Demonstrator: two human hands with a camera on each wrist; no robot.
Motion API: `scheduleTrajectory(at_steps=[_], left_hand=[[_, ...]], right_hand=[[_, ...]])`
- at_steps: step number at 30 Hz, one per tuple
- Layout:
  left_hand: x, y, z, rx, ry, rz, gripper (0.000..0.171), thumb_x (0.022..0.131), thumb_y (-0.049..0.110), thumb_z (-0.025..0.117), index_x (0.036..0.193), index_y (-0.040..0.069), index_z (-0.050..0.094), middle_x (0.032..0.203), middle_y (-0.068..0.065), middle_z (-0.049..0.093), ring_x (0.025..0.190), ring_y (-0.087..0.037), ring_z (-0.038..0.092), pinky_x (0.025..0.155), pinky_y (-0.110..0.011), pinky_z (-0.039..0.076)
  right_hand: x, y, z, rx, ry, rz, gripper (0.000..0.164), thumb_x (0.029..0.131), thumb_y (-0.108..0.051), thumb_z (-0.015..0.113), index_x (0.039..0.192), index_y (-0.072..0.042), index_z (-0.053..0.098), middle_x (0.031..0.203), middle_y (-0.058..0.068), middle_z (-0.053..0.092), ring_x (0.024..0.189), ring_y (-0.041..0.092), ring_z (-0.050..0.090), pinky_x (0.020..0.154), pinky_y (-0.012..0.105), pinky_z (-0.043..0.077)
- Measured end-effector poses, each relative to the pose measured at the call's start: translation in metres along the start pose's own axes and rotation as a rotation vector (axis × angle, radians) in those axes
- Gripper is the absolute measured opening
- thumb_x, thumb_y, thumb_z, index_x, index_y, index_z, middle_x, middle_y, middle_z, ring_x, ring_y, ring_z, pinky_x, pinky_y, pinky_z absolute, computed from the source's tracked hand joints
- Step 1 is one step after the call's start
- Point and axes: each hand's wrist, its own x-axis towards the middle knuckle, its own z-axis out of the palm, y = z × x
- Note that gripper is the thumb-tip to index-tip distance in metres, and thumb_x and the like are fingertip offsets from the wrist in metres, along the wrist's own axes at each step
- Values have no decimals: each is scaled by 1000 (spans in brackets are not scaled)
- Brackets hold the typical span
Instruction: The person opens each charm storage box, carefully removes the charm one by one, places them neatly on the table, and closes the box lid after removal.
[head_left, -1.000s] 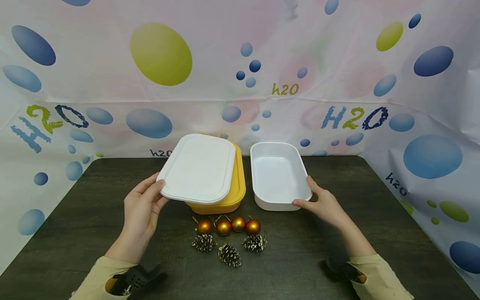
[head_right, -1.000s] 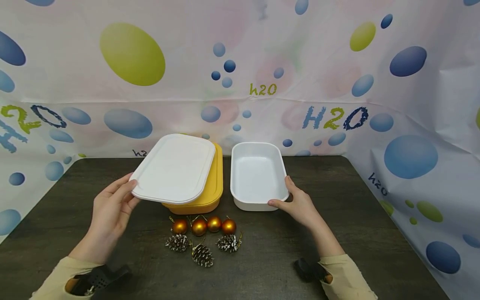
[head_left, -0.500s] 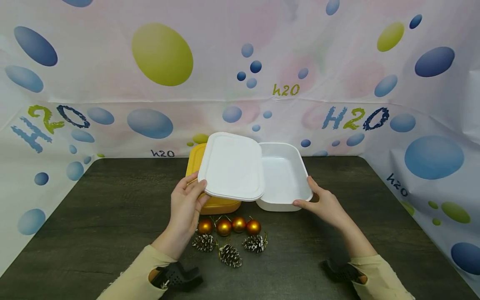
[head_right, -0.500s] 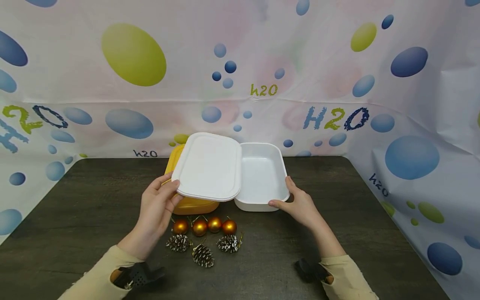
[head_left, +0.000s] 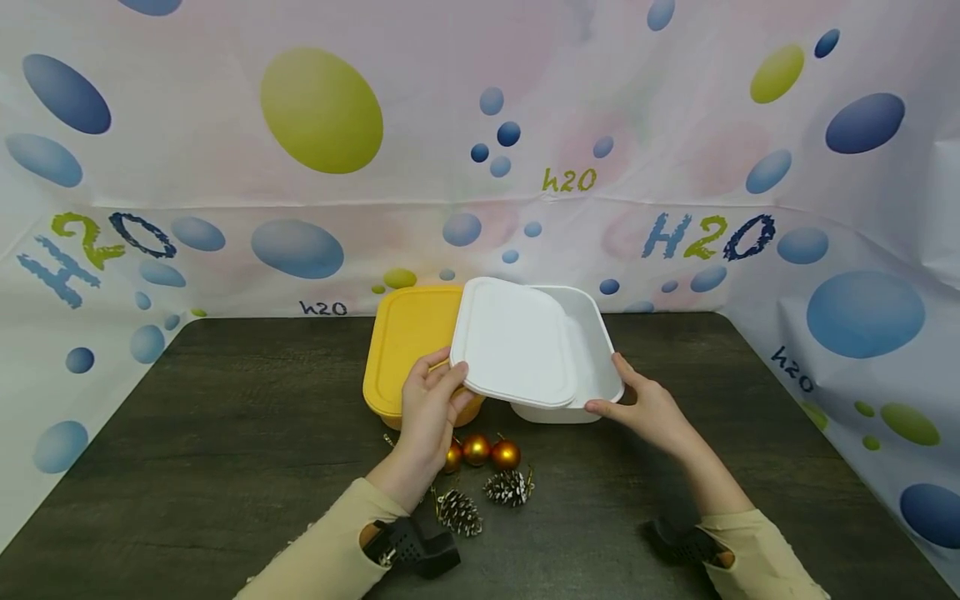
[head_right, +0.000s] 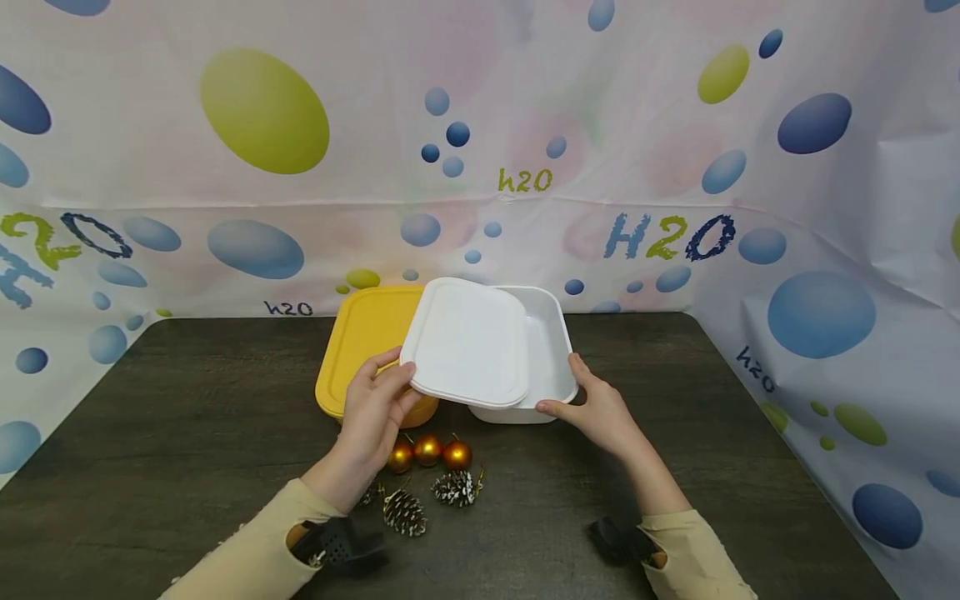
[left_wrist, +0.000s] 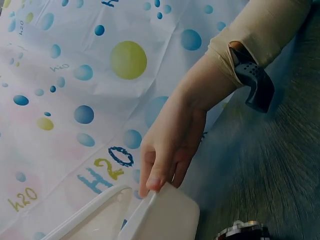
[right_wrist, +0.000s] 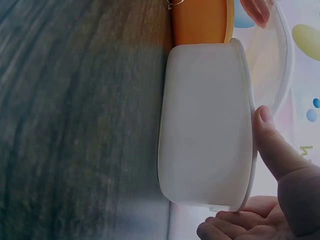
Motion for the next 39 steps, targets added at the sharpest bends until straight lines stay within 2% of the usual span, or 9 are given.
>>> scheduleTrajectory(at_steps=[6,8,13,18,24,29,35,39], left_hand=[[1,-7,10,-9,-1,-8,38,93,-4,55,129,-7,42,114,-23,51,92,-22,63,77,-29,55],[1,-9,13,-17,-1,-12,38,93,-4,55,129,-7,42,114,-24,51,93,-22,63,77,-29,55],[1,-12,20,-37,5,-18,37,93,-4,54,128,-7,42,115,-25,51,95,-24,62,78,-31,55],[1,-14,24,-27,12,-14,36,93,-5,54,127,-7,43,114,-24,52,94,-23,62,79,-31,55],[-1,-17,28,134,20,-5,35,91,-2,59,123,-9,48,112,-22,55,96,-22,61,83,-30,52],[-1,-20,32,271,-14,6,36,91,4,61,123,-9,50,118,-24,56,109,-28,58,92,-34,48],[-3,-24,37,299,-28,-10,38,91,4,62,125,-10,49,125,-27,52,120,-34,51,99,-39,44],[-6,-28,41,307,-41,1,33,92,1,60,123,-9,51,136,-26,45,128,-34,43,102,-40,41]], right_hand=[[0,-1,-1,3,40,-31,95,80,-41,76,148,3,26,153,22,19,138,41,22,103,61,29],[0,-2,-2,4,61,-37,92,80,-39,76,147,2,30,153,19,21,139,39,20,103,63,27],[-1,-5,-4,23,73,-80,84,78,-33,79,145,-3,39,150,18,28,138,41,23,101,65,29],[-3,-6,-7,50,45,-106,83,78,-33,79,145,-5,39,146,22,35,133,48,29,99,64,32],[-5,-4,-11,131,19,-121,84,80,-28,78,147,-1,33,148,22,33,134,43,30,103,58,32],[-5,2,-15,195,17,-128,84,82,-24,76,150,-7,29,150,21,29,136,43,26,103,61,29],[-3,9,-18,238,12,-115,81,86,-23,73,152,-14,26,153,17,26,138,43,22,101,65,28],[-2,11,-17,223,-30,-141,76,87,-24,72,150,-12,31,154,12,25,140,37,21,103,59,31]])
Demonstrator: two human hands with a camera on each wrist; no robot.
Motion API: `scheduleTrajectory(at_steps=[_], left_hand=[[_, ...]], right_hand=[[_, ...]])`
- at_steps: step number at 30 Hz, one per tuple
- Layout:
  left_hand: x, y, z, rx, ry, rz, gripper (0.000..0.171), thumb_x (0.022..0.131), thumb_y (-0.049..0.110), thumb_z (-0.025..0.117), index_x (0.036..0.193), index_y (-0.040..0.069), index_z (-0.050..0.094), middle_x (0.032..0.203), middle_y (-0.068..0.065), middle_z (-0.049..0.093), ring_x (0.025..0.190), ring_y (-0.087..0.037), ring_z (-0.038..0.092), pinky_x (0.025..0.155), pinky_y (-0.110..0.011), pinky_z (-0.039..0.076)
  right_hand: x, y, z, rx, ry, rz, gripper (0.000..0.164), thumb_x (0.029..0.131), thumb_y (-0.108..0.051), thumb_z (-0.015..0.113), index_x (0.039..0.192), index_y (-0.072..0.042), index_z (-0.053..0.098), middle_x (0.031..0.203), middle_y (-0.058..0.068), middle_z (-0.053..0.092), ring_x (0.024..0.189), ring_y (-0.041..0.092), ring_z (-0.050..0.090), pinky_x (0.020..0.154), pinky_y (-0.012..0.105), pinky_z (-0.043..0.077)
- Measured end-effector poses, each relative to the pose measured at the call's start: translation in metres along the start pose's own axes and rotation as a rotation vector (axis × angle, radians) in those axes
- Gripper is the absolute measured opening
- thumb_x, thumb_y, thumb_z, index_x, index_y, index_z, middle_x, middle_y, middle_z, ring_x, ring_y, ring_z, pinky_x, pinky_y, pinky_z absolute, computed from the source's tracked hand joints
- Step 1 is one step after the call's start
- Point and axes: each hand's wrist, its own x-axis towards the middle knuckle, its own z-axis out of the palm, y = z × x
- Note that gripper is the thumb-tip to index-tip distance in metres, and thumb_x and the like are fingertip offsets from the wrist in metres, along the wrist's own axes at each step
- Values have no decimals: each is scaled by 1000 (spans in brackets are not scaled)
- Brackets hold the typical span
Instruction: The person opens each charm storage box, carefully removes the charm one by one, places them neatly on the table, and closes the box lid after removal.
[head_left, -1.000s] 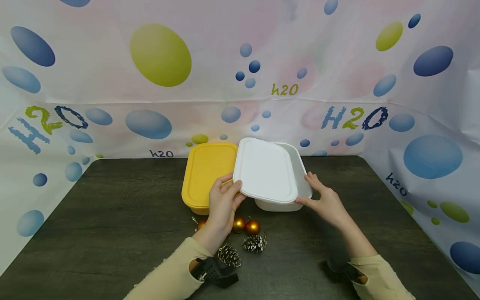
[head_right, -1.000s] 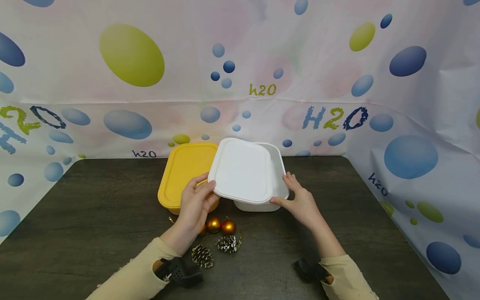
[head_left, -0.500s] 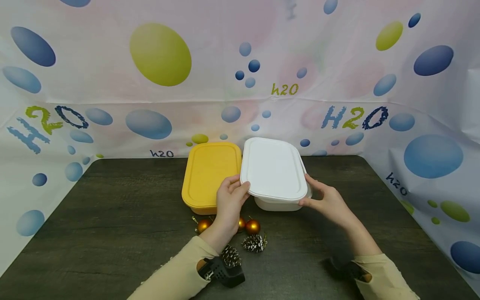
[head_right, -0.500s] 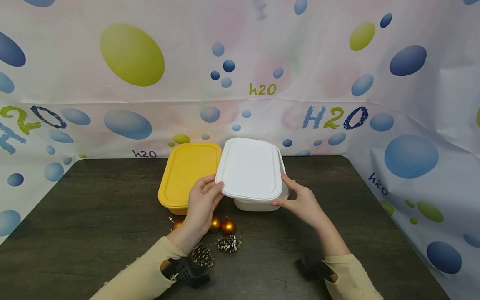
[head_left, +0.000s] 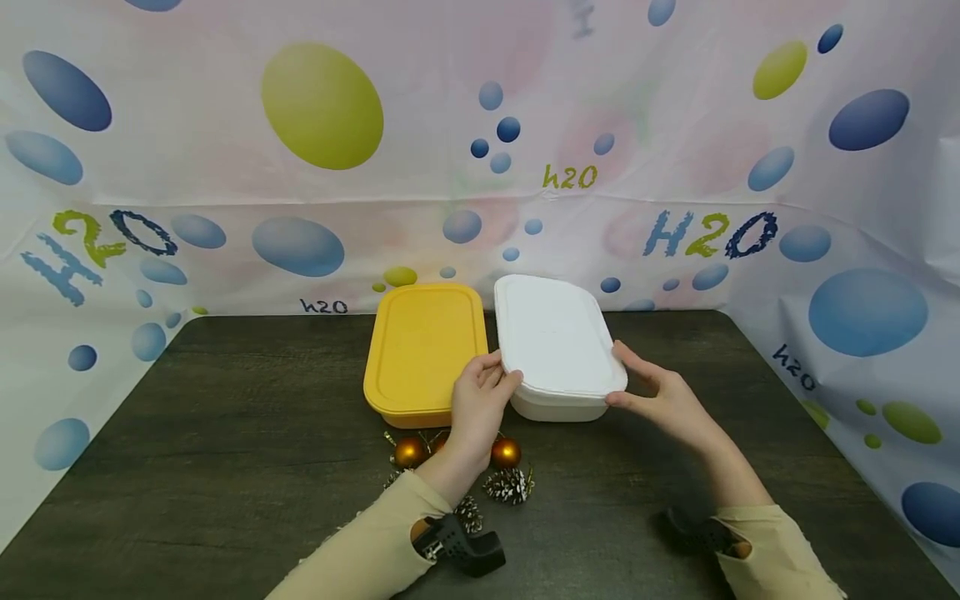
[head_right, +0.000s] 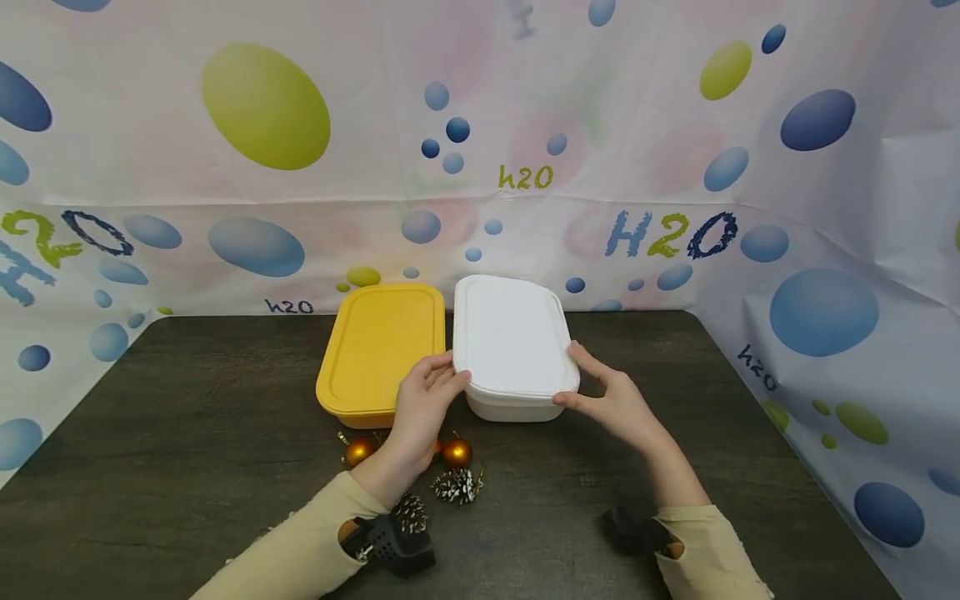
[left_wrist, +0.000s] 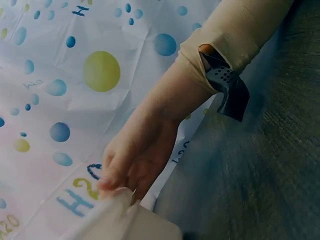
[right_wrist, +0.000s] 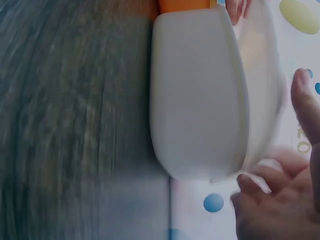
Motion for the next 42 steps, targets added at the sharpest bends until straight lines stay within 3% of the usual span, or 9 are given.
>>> scheduleTrajectory(at_steps=[6,10,15,17,22,32,42], left_hand=[[-2,-5,15,-9,14,25,34,95,1,51,129,-7,46,138,-23,44,131,-31,41,104,-39,38],[-3,-5,17,11,9,5,47,92,-5,40,139,-5,41,142,-18,43,132,-26,39,106,-39,35],[-4,-5,13,54,-17,-15,68,86,-5,39,151,1,19,155,-13,21,140,-21,21,111,-38,25],[-3,-5,10,68,-28,-23,68,89,-5,38,151,0,12,157,-15,12,142,-22,14,113,-39,20],[-3,-9,9,131,-69,-46,59,94,-9,31,149,-5,11,156,-19,9,143,-27,10,114,-40,16],[-2,-16,11,155,-102,-25,58,96,-10,29,150,-3,11,156,-20,6,143,-28,10,114,-42,16],[-2,-23,11,202,-113,-32,57,97,-8,32,150,-6,9,156,-23,6,142,-31,10,114,-43,16]], right_hand=[[1,-2,2,2,-18,-34,83,83,-27,75,150,-8,30,154,10,24,138,31,28,100,39,38],[2,-4,4,-14,-25,-27,84,82,-28,75,149,-6,29,155,10,23,138,32,27,102,43,35],[2,-5,4,-82,-45,-31,85,81,-31,76,149,-5,30,154,14,24,137,37,28,100,51,37],[2,-6,4,-104,-47,-29,87,81,-32,76,149,-4,29,154,14,24,137,37,28,99,51,38],[1,-6,4,-138,-45,-21,91,80,-34,76,149,-2,27,156,13,19,138,36,26,98,49,40],[3,-5,4,-119,-31,9,97,78,-35,78,149,1,23,156,13,15,138,33,27,98,40,39],[3,0,6,-117,-27,28,103,77,-35,80,149,3,17,156,16,11,137,35,29,98,41,41]])
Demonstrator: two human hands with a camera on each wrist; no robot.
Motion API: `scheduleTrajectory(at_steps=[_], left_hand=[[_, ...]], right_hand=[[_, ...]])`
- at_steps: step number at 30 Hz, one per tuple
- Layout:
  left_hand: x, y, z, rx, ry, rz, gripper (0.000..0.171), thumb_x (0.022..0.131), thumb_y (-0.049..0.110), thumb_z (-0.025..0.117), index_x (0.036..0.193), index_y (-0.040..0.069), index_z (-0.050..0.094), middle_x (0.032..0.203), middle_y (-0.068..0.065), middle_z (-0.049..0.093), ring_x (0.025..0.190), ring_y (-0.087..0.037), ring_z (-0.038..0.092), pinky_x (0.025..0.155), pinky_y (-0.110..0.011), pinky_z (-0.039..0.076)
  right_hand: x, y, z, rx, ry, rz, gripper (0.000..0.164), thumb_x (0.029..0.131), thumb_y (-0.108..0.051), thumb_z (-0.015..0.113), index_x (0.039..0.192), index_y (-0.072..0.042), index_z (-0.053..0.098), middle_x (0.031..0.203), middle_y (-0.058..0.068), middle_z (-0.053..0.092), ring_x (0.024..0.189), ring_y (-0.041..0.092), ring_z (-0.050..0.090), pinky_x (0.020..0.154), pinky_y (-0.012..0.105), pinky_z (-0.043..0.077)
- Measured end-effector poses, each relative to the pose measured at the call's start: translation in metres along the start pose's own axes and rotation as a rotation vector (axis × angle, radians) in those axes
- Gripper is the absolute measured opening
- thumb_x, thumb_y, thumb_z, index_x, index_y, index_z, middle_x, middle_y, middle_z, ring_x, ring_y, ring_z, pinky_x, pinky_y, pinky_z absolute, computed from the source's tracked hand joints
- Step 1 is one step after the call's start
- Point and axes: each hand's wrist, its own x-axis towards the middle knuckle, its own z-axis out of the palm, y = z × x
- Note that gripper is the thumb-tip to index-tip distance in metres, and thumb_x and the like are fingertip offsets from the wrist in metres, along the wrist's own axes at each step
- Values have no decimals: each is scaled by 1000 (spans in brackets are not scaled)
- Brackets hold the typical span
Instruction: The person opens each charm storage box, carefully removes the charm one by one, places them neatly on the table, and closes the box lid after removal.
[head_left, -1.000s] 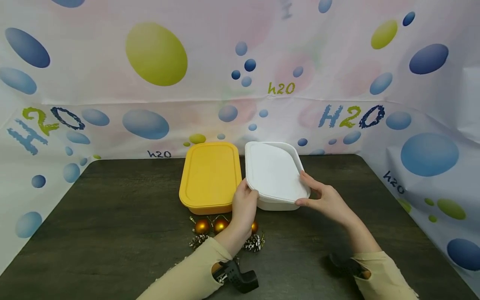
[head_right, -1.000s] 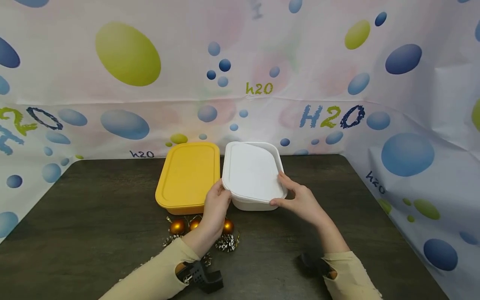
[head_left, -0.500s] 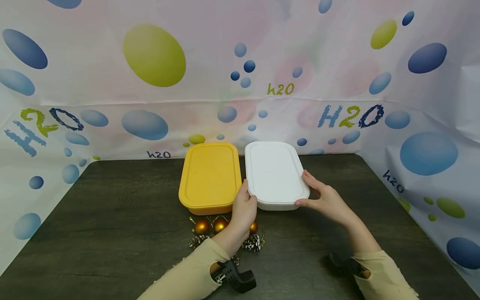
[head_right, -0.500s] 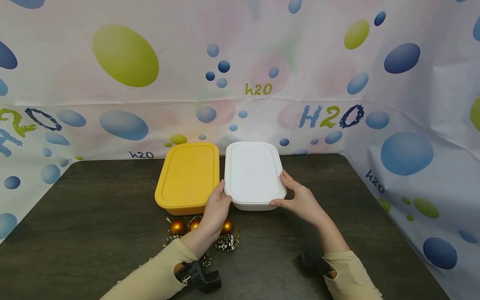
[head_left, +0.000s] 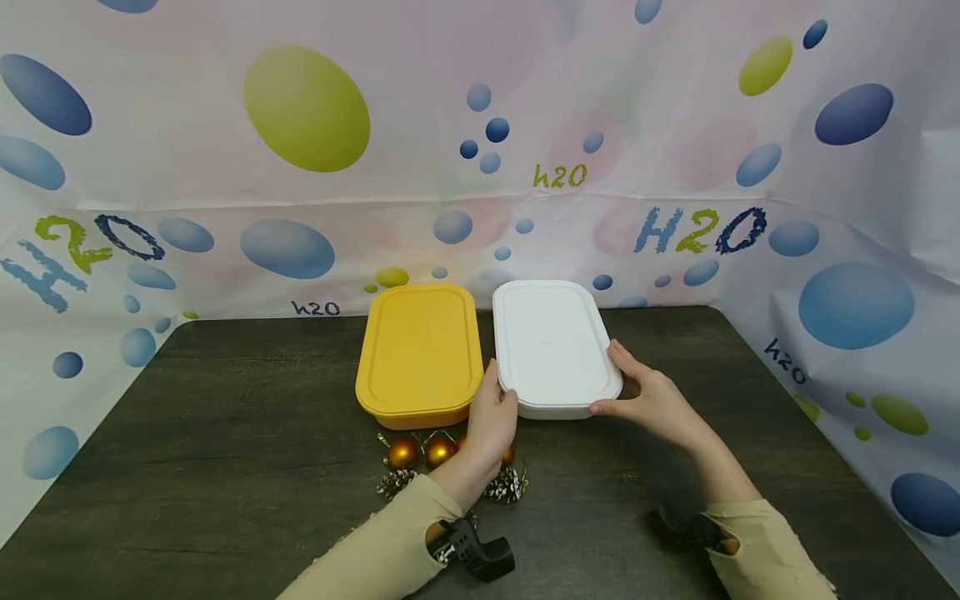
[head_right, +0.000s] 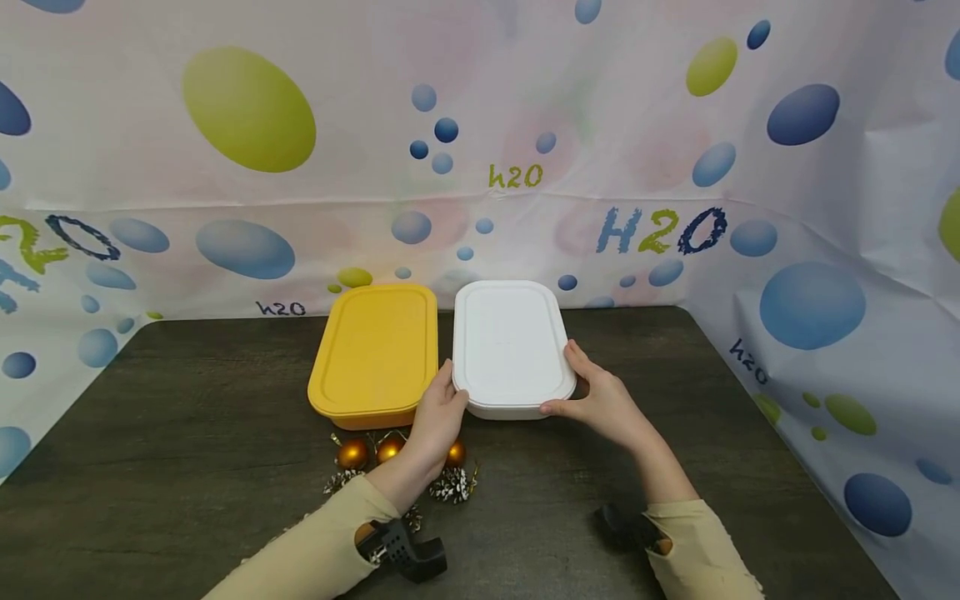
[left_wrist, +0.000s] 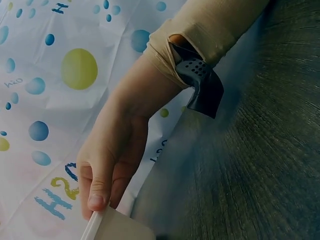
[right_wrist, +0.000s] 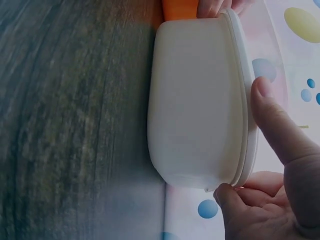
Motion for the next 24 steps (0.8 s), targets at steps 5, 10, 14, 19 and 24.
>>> scheduleTrajectory(at_steps=[5,10,14,19,24], left_hand=[[1,2,0,20,5,-26,57,98,-5,33,150,-4,9,156,-20,6,143,-29,8,114,-43,15],[2,2,1,42,-4,-14,62,95,-7,35,150,-4,7,157,-20,5,143,-28,7,114,-43,14],[2,4,1,86,1,-16,67,90,-8,39,150,-5,8,156,-21,6,142,-28,8,114,-42,15],[2,6,1,102,-2,-25,71,87,-9,42,149,-6,8,156,-21,6,142,-27,7,114,-42,15],[2,6,1,96,-13,-22,72,86,-8,42,149,-7,8,156,-22,6,142,-27,7,114,-41,15]], right_hand=[[0,0,1,-8,8,-3,102,77,-35,79,149,4,18,156,17,10,136,36,30,97,41,42],[1,1,3,-5,27,-13,101,78,-34,79,149,4,19,156,17,12,136,35,30,97,42,41],[1,1,4,13,37,-13,99,78,-30,79,149,4,18,156,18,12,137,35,28,99,42,39],[0,-1,4,22,41,3,99,79,-29,79,149,3,18,156,18,12,138,35,27,100,42,38],[0,-3,5,13,51,5,98,79,-30,78,149,3,18,156,18,12,137,35,28,100,42,38]])
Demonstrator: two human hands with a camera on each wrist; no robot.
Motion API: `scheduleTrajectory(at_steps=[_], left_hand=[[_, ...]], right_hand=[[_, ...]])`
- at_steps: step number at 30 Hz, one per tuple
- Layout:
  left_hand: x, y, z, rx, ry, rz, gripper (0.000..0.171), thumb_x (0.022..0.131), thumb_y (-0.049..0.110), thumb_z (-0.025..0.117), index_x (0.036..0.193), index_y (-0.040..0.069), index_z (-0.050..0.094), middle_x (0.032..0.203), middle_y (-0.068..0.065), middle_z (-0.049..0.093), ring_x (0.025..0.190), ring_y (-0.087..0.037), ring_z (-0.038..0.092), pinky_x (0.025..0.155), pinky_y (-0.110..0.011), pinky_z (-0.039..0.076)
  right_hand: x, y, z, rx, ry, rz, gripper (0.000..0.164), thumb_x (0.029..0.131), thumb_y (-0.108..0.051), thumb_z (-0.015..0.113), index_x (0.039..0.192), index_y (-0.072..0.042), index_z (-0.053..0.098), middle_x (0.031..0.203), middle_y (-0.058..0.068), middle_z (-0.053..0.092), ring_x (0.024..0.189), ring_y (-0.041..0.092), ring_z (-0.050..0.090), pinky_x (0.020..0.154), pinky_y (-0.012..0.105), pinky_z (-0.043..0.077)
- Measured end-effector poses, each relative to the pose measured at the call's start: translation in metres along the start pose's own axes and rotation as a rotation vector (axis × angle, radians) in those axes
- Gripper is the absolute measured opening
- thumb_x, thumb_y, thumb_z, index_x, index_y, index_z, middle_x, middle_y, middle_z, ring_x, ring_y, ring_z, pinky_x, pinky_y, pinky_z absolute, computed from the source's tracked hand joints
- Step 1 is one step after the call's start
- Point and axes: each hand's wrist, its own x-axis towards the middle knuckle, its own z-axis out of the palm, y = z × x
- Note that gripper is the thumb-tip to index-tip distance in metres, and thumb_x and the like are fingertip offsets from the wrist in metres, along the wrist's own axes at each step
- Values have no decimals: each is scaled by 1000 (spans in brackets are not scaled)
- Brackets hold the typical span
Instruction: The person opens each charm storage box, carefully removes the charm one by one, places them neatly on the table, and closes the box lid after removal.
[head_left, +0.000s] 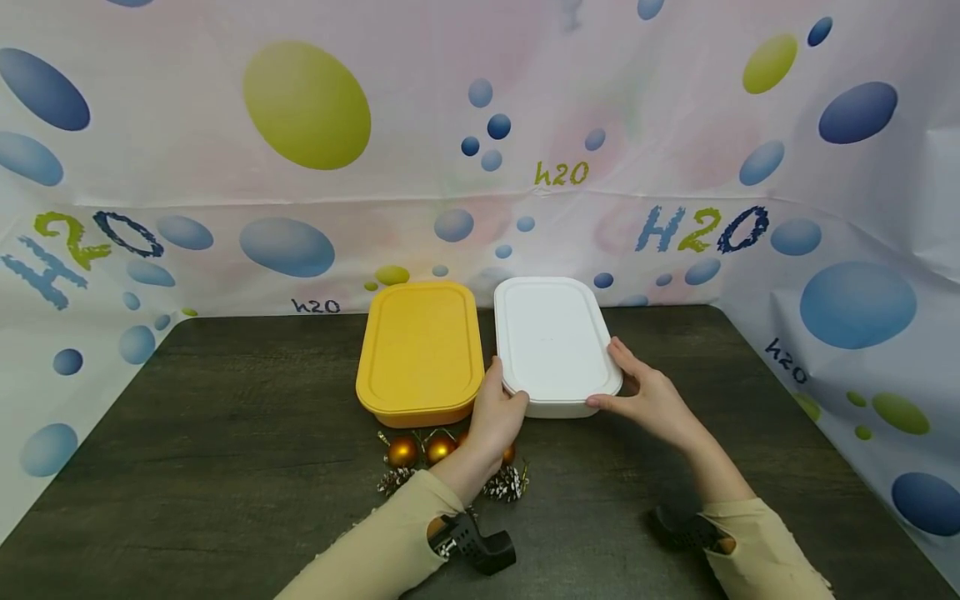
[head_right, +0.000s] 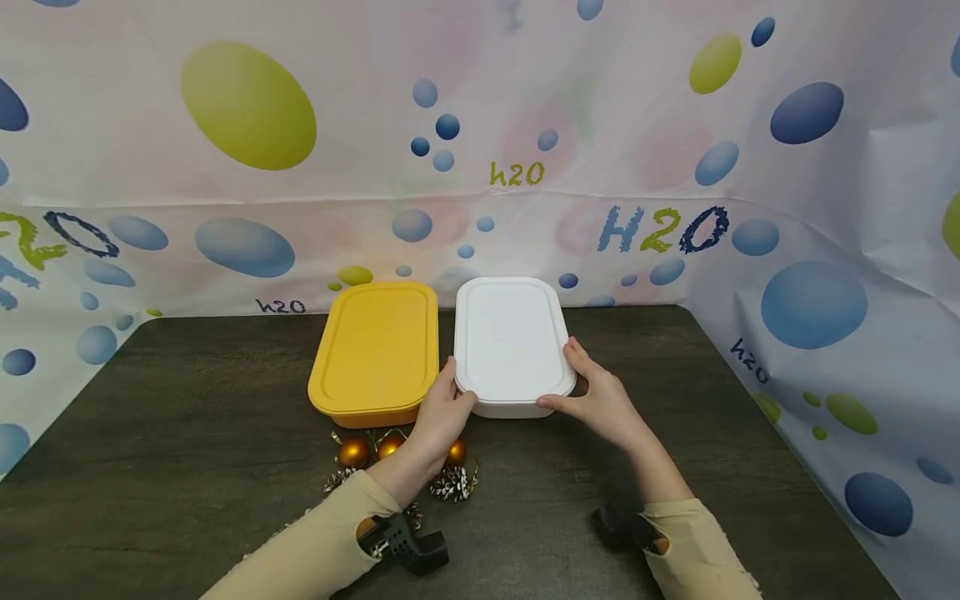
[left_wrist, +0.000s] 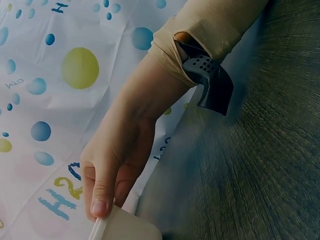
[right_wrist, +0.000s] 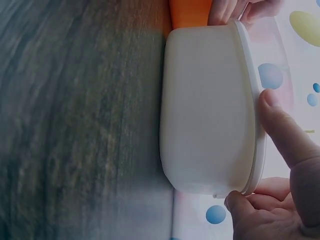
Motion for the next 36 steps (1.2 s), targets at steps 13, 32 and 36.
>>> scheduleTrajectory(at_steps=[13,32,36], left_hand=[[1,0,-1,55,-8,16,71,86,-7,45,148,-9,11,155,-24,10,118,-30,35,95,-38,30],[-5,5,-12,45,-143,-42,75,89,1,47,150,-5,3,157,-20,0,142,-24,5,114,-41,15],[-11,8,-20,-27,-225,-51,74,92,2,47,150,-3,4,157,-18,-1,143,-25,10,113,-41,19]], right_hand=[[1,3,3,-30,16,-8,96,81,-31,77,149,4,19,156,18,12,138,36,26,101,47,38],[-1,0,0,-107,-22,-21,95,82,-37,75,149,4,20,156,18,14,138,38,24,99,54,39],[-2,-1,-1,-98,-29,-21,95,82,-37,75,149,4,20,156,17,14,138,38,25,101,53,37]])
